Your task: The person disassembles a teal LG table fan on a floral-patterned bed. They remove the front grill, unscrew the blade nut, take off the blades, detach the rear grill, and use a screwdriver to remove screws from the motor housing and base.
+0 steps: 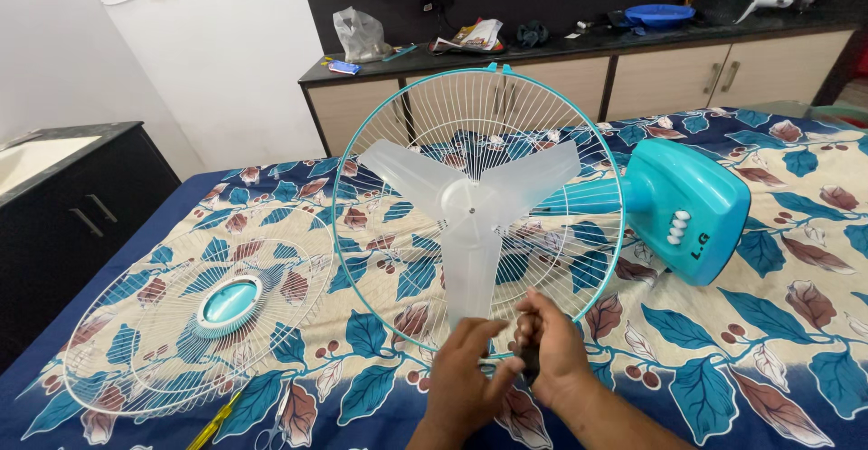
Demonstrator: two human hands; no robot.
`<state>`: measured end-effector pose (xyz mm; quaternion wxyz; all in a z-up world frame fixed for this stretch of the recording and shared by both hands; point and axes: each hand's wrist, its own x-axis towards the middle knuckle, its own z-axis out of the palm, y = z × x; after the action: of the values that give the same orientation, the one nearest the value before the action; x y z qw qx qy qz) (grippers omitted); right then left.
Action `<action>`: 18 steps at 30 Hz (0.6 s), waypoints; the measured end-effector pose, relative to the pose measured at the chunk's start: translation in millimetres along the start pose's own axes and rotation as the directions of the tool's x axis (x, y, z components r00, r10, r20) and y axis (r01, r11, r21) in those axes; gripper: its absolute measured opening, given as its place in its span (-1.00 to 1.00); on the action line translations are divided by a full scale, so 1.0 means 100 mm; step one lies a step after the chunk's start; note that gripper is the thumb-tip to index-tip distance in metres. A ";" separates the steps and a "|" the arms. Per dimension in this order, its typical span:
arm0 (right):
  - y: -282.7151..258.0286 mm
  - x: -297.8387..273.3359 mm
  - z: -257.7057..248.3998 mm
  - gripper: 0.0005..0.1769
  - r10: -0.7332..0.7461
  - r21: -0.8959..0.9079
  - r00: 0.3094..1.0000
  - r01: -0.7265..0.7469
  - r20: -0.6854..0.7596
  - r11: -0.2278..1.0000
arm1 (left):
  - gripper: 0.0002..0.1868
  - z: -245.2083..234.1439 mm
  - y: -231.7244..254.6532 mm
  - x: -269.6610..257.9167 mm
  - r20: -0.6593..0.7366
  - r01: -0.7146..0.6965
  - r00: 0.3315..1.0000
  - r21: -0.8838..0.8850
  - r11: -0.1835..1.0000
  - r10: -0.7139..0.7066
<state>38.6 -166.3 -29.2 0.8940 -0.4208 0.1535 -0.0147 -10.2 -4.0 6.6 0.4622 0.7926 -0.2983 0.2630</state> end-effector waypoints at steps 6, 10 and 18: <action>0.00 0.04 0.01 -0.62 0.219 0.088 0.971 -0.211 -0.092 0.973 | -0.52 0.01 0.02 -0.01 0.256 0.188 0.955 -0.146 0.971 -0.147; 0.13 -0.01 0.05 -0.73 0.228 0.079 0.974 -0.226 -0.010 0.971 | -0.69 0.02 -0.16 -0.12 0.073 0.258 0.966 -0.273 0.927 -0.247; 0.54 -0.28 0.52 -0.80 0.169 -0.240 0.933 -0.093 0.318 0.966 | -0.71 -0.44 -0.45 -0.32 -0.129 0.552 0.754 -0.407 0.728 -0.644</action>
<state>21.7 -88.9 -31.6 0.8536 -0.5027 0.0274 0.1343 -5.9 60.5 -22.0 0.6883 0.7110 -0.0017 0.1442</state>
